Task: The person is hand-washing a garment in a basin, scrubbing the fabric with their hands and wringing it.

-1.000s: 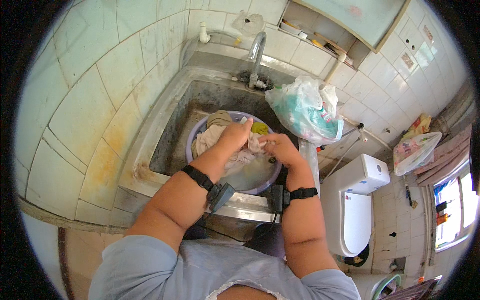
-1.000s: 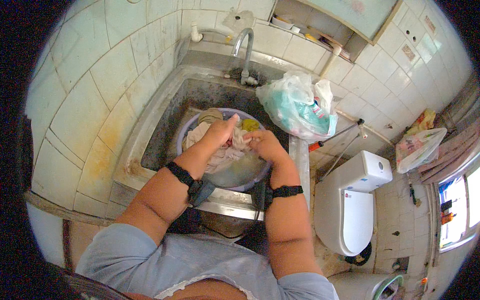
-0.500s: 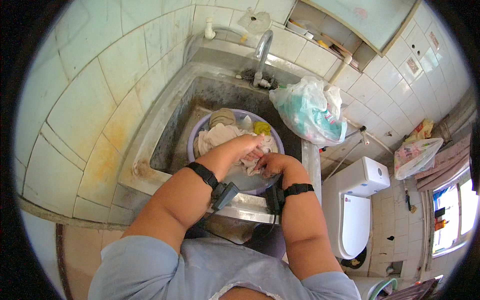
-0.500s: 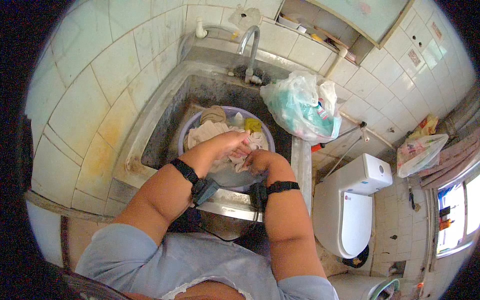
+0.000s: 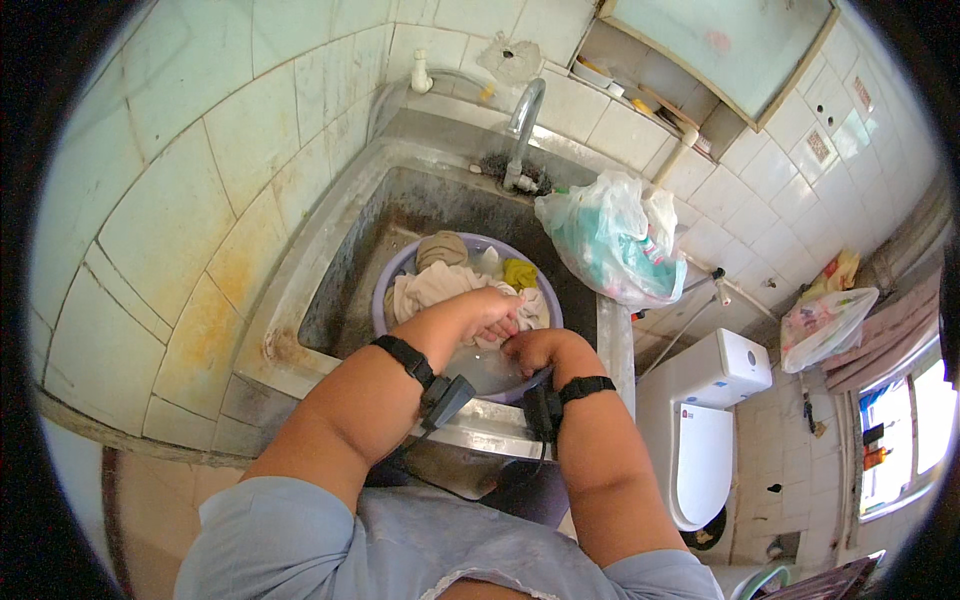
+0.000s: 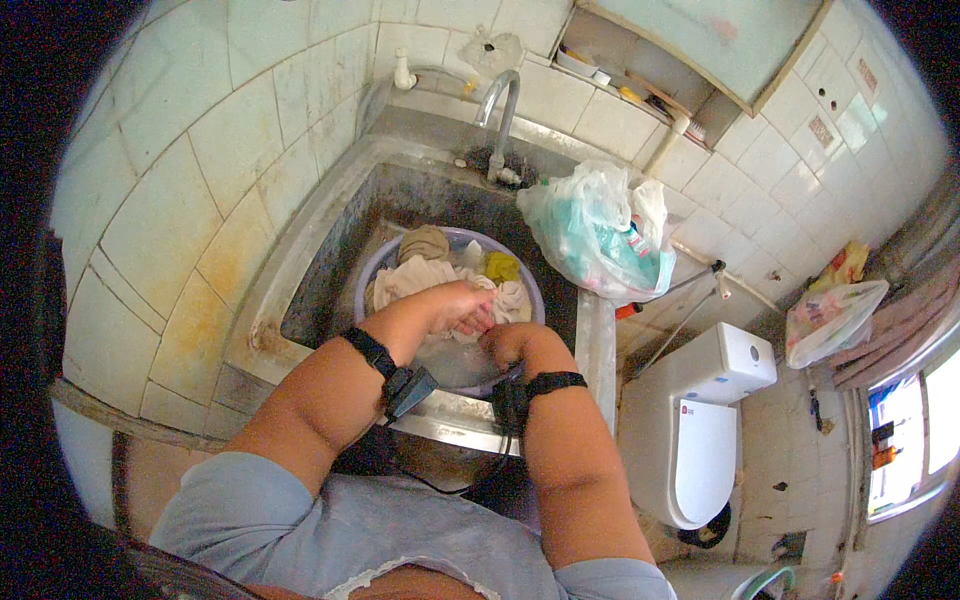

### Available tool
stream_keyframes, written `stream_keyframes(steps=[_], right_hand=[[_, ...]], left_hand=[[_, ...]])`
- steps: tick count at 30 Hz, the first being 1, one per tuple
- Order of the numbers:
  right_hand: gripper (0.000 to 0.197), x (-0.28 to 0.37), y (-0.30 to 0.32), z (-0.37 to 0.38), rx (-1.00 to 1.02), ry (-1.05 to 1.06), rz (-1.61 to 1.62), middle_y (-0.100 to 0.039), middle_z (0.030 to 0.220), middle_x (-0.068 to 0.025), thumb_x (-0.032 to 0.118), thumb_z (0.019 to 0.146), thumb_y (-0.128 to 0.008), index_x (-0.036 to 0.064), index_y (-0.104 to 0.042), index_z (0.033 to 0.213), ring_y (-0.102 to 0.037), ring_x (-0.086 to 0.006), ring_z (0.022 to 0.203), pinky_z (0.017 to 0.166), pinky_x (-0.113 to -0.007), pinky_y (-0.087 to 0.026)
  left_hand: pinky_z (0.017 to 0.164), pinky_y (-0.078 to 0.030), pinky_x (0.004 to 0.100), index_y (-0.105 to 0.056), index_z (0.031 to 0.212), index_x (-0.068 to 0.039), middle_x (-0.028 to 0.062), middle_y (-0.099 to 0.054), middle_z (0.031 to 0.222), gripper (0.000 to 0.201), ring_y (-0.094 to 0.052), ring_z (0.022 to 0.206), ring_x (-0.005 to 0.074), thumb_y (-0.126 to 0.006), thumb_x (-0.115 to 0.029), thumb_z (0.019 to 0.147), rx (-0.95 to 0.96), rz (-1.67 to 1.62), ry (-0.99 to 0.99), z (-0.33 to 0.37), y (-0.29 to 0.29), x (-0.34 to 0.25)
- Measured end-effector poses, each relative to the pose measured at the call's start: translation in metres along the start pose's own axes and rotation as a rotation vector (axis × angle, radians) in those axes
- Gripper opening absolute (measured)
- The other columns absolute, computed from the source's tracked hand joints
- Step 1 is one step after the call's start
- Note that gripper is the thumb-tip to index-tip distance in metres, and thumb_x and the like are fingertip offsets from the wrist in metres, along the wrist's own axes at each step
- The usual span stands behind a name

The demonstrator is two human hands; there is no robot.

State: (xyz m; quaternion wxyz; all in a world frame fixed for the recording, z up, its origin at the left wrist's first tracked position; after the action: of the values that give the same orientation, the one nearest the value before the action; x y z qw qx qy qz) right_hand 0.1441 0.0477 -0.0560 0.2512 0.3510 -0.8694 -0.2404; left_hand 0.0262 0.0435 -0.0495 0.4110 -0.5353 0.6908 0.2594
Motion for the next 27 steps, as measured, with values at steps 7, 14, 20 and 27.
stream_keyframes(steps=[7,14,20,27], right_hand=[[0.029,0.008,0.025,-0.029,-0.343,0.062,0.407,-0.065,0.079,-0.0069,0.003,0.066,-0.057,0.001,-0.068,0.093,-0.059,-0.0188,0.071,0.064,-0.033,-0.048],[0.021,-0.024,0.05,-0.068,-0.811,0.356,1.739,-0.065,0.083,-0.0104,0.003,0.076,-0.047,-0.0001,-0.065,0.086,-0.063,-0.0261,0.072,0.064,-0.038,-0.053],[0.024,-0.028,0.058,-0.08,-0.914,0.609,2.048,-0.066,0.094,-0.0115,0.008,0.083,-0.047,-0.0002,-0.061,0.101,-0.064,-0.0268,0.078,0.066,-0.042,-0.055],[0.034,0.031,0.073,-0.068,-1.004,0.764,1.743,-0.065,0.102,-0.0093,0.029,0.093,-0.06,0.0016,-0.056,0.113,-0.063,-0.022,0.093,0.077,-0.035,-0.051]], left_hand=[[0.073,-0.048,0.0373,-0.055,0.106,-0.005,0.0114,-0.065,0.095,0.046,-0.06,0.085,0.0224,-0.044,-0.049,0.098,-0.063,-0.058,-0.042,-0.008,0.004,-0.006],[0.076,-0.051,0.0366,-0.062,0.104,-0.006,0.0081,-0.066,0.099,0.052,-0.063,0.087,0.0211,-0.04,-0.053,0.098,-0.09,-0.332,-0.129,-0.03,0.001,-0.028],[0.084,-0.051,0.0347,-0.061,0.114,-0.002,0.0095,-0.068,0.106,0.045,-0.065,0.091,0.0205,-0.044,-0.042,0.101,0.127,-0.518,-0.395,-0.037,-0.012,-0.043],[0.081,-0.048,0.0362,-0.054,0.11,0.0,0.0118,-0.061,0.102,0.035,-0.059,0.093,0.0205,-0.043,-0.032,0.102,-0.338,-0.281,-0.705,-0.02,0.014,-0.037]])
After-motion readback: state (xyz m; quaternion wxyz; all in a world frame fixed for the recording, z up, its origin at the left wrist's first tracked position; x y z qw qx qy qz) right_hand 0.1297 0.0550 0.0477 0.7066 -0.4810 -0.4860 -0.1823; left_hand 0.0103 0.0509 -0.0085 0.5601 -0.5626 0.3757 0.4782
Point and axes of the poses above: each hand's wrist, its own z-axis towards the middle knuckle, its own y-axis out of the back of the hand, x = y × z, the point moved 5 cm from there along z, towards the middle knuckle
